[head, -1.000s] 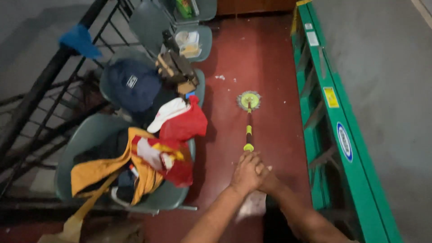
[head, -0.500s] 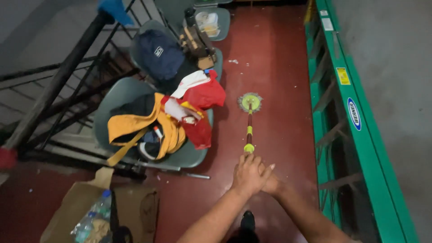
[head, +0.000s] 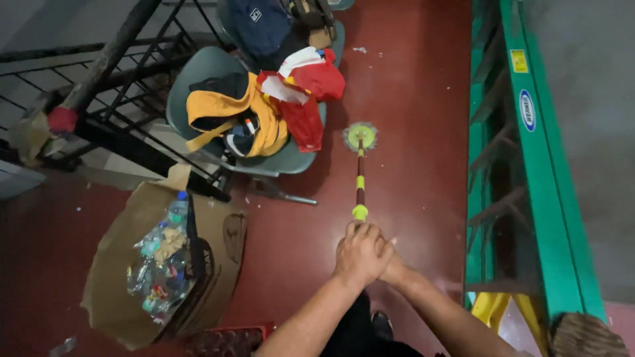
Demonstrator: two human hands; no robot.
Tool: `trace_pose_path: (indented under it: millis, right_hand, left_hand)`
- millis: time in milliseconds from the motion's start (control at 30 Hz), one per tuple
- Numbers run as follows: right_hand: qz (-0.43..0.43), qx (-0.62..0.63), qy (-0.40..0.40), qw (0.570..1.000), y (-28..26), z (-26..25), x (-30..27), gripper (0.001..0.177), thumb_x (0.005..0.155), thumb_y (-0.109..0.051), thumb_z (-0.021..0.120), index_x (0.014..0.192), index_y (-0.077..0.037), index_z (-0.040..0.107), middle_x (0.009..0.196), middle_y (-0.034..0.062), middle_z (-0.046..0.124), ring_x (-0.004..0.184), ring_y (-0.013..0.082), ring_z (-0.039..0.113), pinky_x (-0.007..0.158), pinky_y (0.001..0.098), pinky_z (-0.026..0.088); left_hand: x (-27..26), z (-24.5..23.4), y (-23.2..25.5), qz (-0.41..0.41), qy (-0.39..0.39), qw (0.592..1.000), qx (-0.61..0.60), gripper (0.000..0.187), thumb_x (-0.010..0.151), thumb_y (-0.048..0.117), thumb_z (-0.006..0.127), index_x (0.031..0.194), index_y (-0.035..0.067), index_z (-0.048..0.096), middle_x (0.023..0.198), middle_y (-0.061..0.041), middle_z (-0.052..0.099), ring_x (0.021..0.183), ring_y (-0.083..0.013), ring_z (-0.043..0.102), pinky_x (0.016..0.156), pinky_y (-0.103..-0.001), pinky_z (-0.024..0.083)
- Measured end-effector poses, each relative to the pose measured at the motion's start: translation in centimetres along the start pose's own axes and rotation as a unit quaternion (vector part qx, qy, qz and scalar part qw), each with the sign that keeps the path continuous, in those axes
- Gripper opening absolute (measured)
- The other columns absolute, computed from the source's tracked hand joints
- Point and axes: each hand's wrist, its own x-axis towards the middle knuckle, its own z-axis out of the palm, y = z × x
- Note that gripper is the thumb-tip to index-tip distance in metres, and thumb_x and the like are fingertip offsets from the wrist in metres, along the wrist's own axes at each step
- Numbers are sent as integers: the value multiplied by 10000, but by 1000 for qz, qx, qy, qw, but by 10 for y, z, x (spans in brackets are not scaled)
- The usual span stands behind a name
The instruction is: Mopping the floor in a gym environment.
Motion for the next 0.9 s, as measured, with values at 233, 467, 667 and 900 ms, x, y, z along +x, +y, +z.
trace_pose_path:
  millis: [233,467,667,900]
  right_hand:
    - [-68,-37,29,997,-45,37,-50,366,826,-231,696,1144,-51,675,1202,199,644,1147,382,594,979,486,497]
    - [-112,-104,67,986,-77,121,-80,405,797,-228,730,1148,-39,660,1191,227,639,1145,411,566,981,514,469]
    - [-3,-18,36,999,-140,183,-134,337,816,-223,723,1106,-54,693,1180,194,655,1117,358,610,936,461,533]
    - [-179,-122,65,974,-231,168,-142,336,792,-200,715,1106,-80,703,1146,170,680,1109,376,624,929,478,537]
  left_hand:
    - [-72,-29,12,-17,-26,1000,0,308,867,372,690,902,67,696,1029,-126,705,1121,-365,605,839,-505,559]
    - [-153,-65,-17,18,1,1000,-10,307,890,381,684,885,75,707,997,-136,714,1086,-359,622,842,-497,560]
    - [-246,-103,-40,14,-18,1000,-21,307,885,375,683,929,73,722,1022,-139,716,1079,-365,628,860,-490,558]
    - [-282,-187,-17,75,13,995,-63,415,890,445,708,1032,55,716,1092,-169,699,1147,-420,593,967,-504,504]
